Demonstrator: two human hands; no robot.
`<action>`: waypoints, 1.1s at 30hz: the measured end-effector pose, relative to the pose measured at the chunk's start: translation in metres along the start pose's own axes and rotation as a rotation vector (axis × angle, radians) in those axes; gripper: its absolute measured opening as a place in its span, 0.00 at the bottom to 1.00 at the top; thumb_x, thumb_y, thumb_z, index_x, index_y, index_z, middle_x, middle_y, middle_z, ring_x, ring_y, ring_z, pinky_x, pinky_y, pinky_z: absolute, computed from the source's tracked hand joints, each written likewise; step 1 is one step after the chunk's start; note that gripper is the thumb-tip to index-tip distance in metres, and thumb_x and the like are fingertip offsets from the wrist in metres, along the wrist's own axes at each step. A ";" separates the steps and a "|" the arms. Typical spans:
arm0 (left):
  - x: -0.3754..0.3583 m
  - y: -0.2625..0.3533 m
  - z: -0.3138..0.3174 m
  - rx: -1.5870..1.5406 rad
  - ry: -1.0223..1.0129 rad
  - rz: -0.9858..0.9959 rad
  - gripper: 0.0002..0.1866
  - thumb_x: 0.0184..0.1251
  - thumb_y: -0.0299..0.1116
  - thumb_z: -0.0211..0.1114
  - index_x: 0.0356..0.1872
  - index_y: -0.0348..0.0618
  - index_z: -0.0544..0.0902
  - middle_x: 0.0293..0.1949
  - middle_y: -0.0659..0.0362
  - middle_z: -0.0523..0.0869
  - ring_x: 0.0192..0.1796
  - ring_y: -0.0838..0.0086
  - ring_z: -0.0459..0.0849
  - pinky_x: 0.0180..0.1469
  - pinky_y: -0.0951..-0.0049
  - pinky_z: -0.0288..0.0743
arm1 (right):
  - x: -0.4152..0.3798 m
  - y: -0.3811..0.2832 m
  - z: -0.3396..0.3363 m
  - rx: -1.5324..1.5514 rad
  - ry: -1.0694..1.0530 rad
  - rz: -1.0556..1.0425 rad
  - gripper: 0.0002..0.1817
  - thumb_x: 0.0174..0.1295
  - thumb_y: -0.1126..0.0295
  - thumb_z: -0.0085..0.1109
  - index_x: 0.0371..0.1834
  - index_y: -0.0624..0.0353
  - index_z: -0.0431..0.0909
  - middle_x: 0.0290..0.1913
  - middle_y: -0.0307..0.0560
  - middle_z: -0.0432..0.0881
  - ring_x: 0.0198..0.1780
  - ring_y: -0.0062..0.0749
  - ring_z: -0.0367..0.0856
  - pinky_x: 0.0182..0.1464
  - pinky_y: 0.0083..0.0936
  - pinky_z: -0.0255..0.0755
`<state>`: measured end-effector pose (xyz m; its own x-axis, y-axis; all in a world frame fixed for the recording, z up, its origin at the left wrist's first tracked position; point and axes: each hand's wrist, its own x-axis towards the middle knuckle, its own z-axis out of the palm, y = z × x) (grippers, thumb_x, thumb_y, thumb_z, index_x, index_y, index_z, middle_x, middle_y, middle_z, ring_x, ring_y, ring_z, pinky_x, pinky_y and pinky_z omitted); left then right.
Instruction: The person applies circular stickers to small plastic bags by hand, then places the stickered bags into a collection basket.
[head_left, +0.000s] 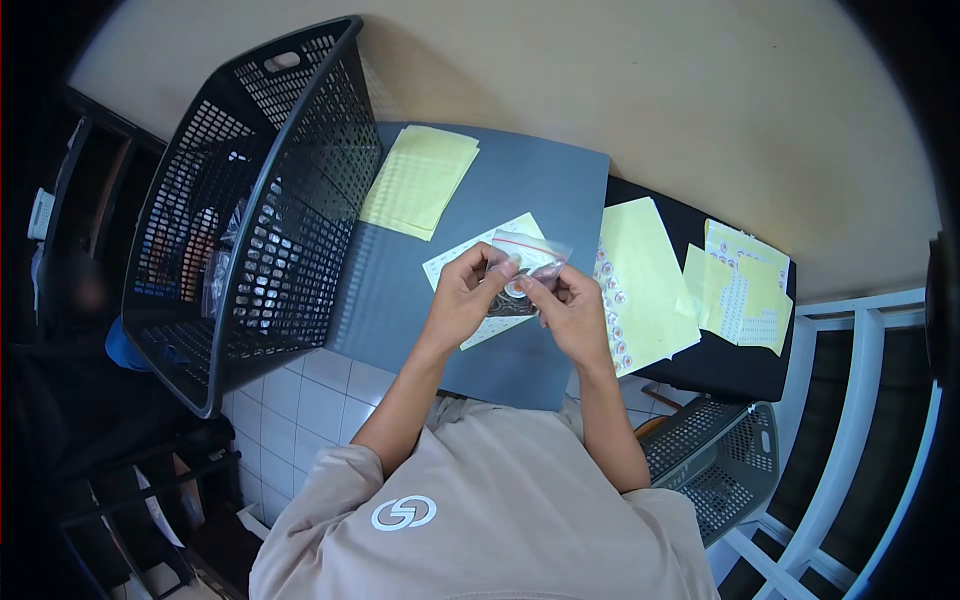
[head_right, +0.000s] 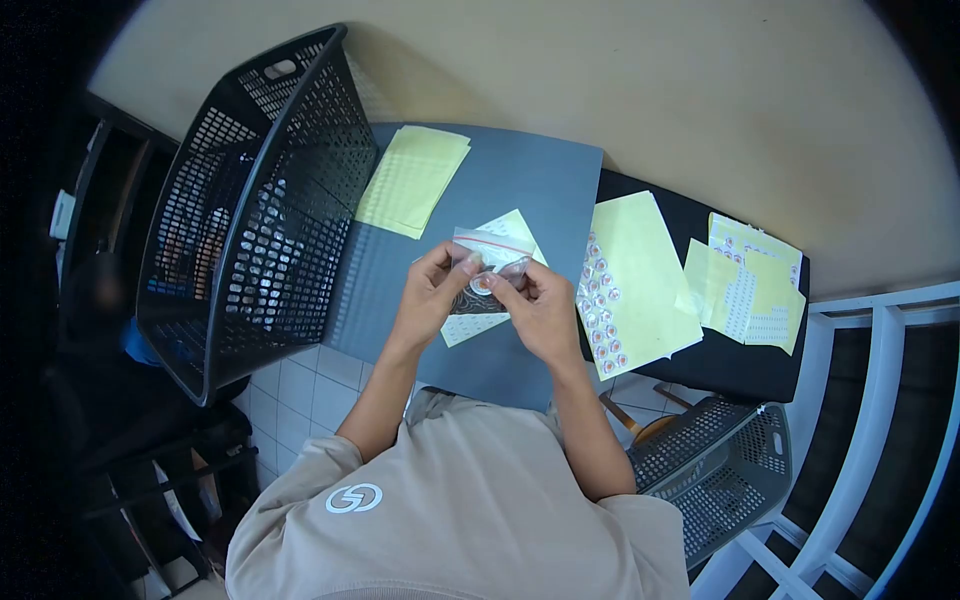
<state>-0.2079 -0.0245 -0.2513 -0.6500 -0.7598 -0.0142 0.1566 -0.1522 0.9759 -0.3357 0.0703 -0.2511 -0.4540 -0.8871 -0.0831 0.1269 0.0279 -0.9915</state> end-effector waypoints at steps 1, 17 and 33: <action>-0.004 -0.006 -0.005 -0.003 0.008 -0.008 0.05 0.68 0.28 0.63 0.35 0.37 0.78 0.35 0.61 0.82 0.39 0.84 0.78 0.40 0.80 0.72 | -0.002 0.008 0.000 -0.002 -0.005 0.011 0.08 0.64 0.70 0.61 0.33 0.66 0.80 0.20 0.35 0.75 0.20 0.12 0.70 0.22 0.12 0.62; -0.076 -0.068 -0.047 -0.017 0.131 -0.298 0.07 0.64 0.22 0.64 0.42 0.31 0.82 0.39 0.57 0.85 0.43 0.79 0.81 0.46 0.77 0.75 | -0.025 0.081 0.013 -0.030 -0.368 0.392 0.12 0.60 0.68 0.67 0.39 0.66 0.80 0.26 0.37 0.80 0.22 0.15 0.74 0.24 0.16 0.68; -0.048 -0.109 -0.033 -0.034 -0.067 -0.395 0.14 0.71 0.32 0.60 0.51 0.33 0.79 0.43 0.61 0.82 0.44 0.80 0.76 0.49 0.77 0.70 | -0.006 0.109 -0.067 -0.961 0.409 -0.203 0.18 0.47 0.72 0.72 0.43 0.63 0.83 0.41 0.52 0.77 0.37 0.39 0.77 0.40 0.32 0.73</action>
<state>-0.1689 0.0074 -0.3645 -0.7118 -0.5962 -0.3713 -0.0910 -0.4460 0.8904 -0.3785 0.1091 -0.3649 -0.6728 -0.6989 0.2424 -0.6530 0.4071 -0.6387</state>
